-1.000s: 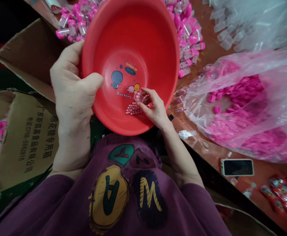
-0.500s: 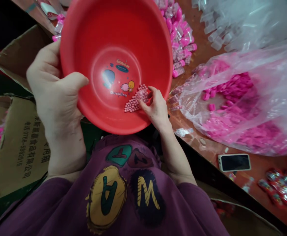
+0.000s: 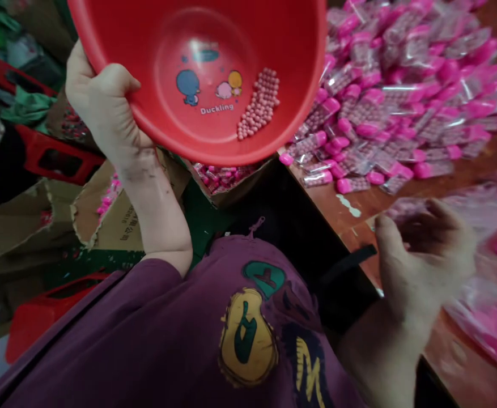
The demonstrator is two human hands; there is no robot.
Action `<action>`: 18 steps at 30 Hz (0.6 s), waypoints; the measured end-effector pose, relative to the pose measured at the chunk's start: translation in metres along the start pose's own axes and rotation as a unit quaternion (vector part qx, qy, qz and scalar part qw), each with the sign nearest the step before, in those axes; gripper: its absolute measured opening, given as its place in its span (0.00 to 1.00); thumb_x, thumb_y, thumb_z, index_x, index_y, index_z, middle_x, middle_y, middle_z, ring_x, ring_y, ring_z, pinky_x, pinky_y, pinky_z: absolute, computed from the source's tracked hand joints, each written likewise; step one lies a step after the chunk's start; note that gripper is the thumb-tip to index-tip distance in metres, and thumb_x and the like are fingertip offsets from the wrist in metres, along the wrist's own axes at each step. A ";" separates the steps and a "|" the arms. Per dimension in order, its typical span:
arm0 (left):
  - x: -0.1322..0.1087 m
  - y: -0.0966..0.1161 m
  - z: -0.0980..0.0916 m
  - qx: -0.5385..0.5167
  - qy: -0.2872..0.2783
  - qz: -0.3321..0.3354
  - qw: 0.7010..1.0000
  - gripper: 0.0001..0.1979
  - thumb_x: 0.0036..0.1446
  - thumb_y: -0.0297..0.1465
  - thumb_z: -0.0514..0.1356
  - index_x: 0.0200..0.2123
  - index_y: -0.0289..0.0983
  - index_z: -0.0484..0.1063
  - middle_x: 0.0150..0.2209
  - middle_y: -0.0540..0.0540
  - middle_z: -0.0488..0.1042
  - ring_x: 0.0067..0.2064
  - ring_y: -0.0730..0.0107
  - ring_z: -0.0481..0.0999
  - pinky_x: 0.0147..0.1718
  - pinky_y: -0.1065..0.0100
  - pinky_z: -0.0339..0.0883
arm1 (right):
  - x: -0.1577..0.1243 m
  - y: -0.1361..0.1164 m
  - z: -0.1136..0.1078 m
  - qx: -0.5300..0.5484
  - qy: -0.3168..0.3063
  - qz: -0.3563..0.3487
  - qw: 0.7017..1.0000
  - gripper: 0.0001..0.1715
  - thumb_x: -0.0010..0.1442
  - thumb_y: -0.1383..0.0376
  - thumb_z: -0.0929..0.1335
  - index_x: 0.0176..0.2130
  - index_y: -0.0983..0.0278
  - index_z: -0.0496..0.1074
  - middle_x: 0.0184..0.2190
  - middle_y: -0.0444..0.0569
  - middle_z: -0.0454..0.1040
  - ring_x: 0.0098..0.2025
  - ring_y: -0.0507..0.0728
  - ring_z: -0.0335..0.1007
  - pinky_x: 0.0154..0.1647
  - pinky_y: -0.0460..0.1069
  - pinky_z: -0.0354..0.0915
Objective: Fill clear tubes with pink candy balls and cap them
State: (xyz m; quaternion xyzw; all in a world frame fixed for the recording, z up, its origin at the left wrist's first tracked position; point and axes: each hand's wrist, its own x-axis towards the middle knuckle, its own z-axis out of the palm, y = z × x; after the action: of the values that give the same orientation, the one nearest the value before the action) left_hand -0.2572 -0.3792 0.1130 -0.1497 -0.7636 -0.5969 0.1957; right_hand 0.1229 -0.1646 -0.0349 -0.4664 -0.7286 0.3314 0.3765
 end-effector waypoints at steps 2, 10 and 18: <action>0.014 -0.020 -0.007 -0.004 0.096 -0.036 0.995 0.17 0.49 0.09 0.53 0.36 0.36 0.64 0.34 0.52 0.67 0.38 0.76 0.72 0.53 0.57 0.75 | -0.004 0.009 0.001 0.053 -0.006 0.000 0.999 0.44 0.42 0.35 0.81 0.53 0.49 0.79 0.39 0.57 0.81 0.29 0.60 0.74 0.28 0.59 0.67; -0.019 -0.108 0.006 0.062 0.167 -0.178 0.968 0.17 0.49 0.11 0.54 0.40 0.34 0.65 0.38 0.56 0.71 0.41 0.81 0.69 0.48 0.64 0.68 | -0.028 0.026 0.008 0.060 -0.095 0.044 0.993 0.37 0.54 0.44 0.79 0.59 0.49 0.77 0.39 0.50 0.80 0.31 0.58 0.74 0.30 0.57 0.68; -0.052 -0.163 0.018 0.070 -0.029 -0.121 0.990 0.05 0.54 0.24 0.55 0.35 0.38 0.63 0.41 0.50 0.74 0.56 0.66 0.74 0.52 0.56 0.64 | -0.040 0.024 0.017 0.052 -0.161 0.051 0.984 0.37 0.57 0.51 0.77 0.62 0.57 0.74 0.43 0.50 0.81 0.33 0.58 0.76 0.38 0.58 0.75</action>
State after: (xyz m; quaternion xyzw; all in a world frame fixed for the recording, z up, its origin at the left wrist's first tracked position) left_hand -0.2891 -0.4014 -0.0543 -0.0589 -0.8214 -0.5566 0.1095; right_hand 0.1299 -0.1956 -0.0734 -0.4234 -0.7369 0.4582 0.2603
